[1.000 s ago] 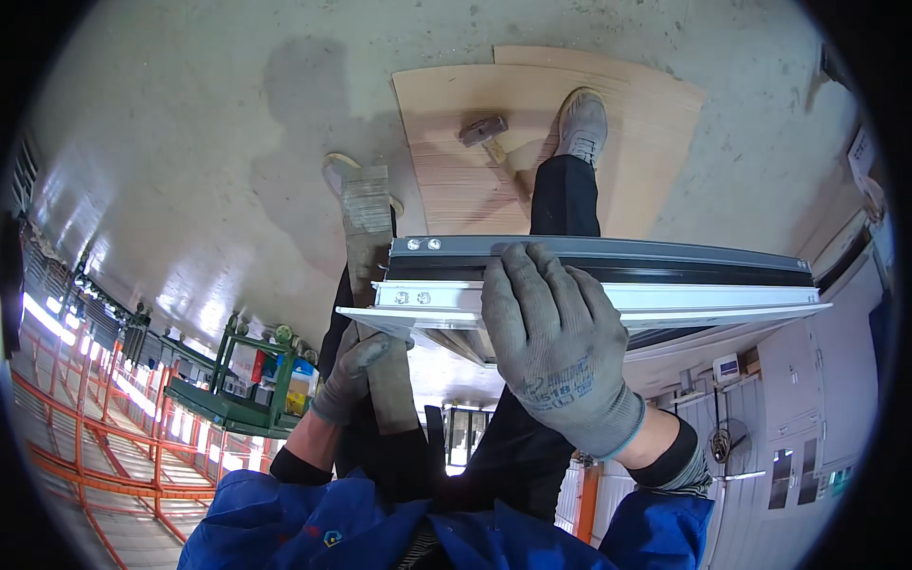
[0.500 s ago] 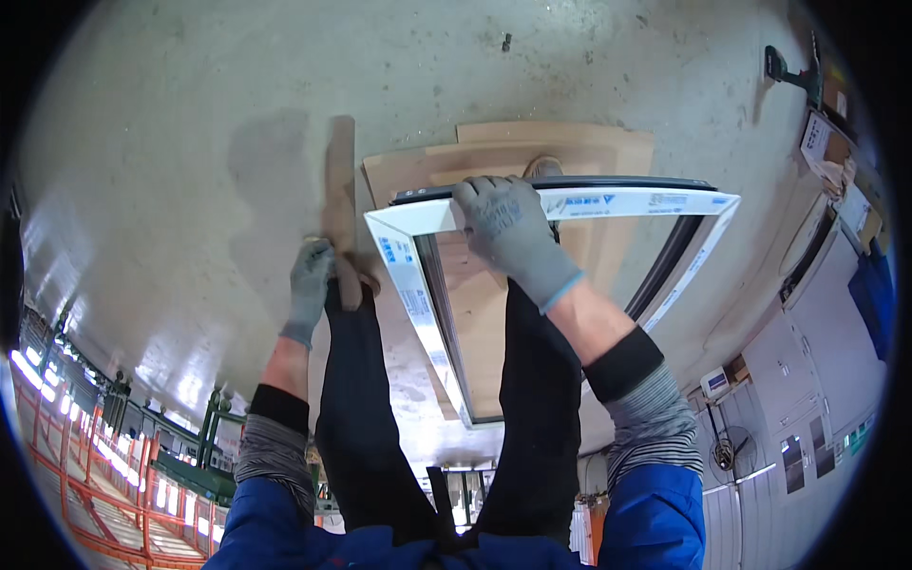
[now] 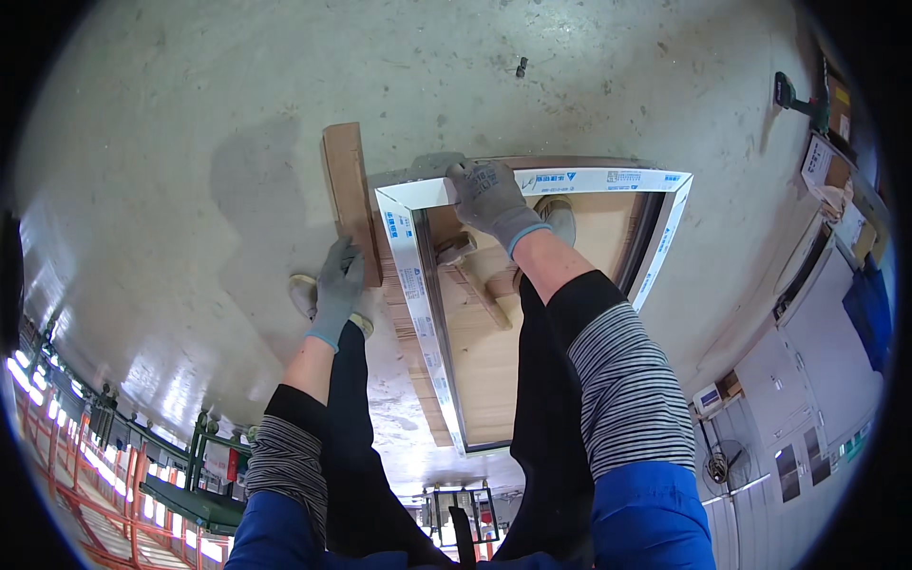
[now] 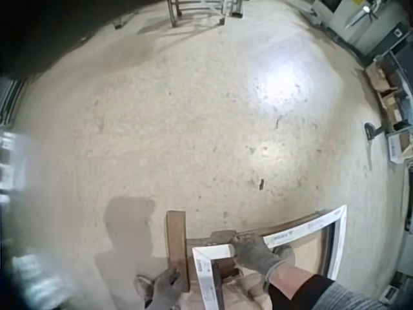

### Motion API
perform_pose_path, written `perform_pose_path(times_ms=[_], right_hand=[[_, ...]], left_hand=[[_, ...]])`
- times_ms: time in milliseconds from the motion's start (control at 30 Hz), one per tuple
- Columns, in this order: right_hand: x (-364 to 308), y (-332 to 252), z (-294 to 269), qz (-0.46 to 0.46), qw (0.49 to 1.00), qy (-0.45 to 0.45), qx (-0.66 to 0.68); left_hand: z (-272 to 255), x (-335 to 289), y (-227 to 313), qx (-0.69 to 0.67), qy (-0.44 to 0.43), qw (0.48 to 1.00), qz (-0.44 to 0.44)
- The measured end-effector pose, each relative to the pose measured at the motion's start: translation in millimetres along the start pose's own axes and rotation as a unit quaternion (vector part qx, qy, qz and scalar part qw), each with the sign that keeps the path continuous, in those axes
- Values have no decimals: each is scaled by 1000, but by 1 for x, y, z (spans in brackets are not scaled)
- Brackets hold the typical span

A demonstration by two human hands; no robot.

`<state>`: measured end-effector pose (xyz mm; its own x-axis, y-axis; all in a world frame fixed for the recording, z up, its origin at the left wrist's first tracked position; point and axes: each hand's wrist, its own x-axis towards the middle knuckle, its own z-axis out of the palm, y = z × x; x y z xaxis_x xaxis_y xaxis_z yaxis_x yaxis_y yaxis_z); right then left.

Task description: Assembling a window or door frame by hammering profiles together and drilling screws.

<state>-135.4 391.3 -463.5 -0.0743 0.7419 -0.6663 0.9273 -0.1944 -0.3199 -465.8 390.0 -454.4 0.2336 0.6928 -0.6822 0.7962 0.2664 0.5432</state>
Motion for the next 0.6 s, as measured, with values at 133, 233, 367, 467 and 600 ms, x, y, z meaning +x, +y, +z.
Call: perform_pose_path(times_ms=[133, 233, 367, 467, 600], right_hand=[[0, -10, -2, 22, 999, -27, 3], [4, -25, 7, -7, 999, -2, 37], [22, -39, 12, -19, 997, -73, 34], [25, -33, 17, 5, 998, -61, 8], [-3, -13, 1, -12, 995, 91, 43]], left_hand=[[15, -5, 19, -55, -49, 997, -29], [24, -8, 14, -153, -94, 982, -54], [22, -11, 11, -166, -88, 980, -59], [13, -23, 12, -57, -52, 995, -56], [-14, -48, 37, -56, -66, 996, -36]])
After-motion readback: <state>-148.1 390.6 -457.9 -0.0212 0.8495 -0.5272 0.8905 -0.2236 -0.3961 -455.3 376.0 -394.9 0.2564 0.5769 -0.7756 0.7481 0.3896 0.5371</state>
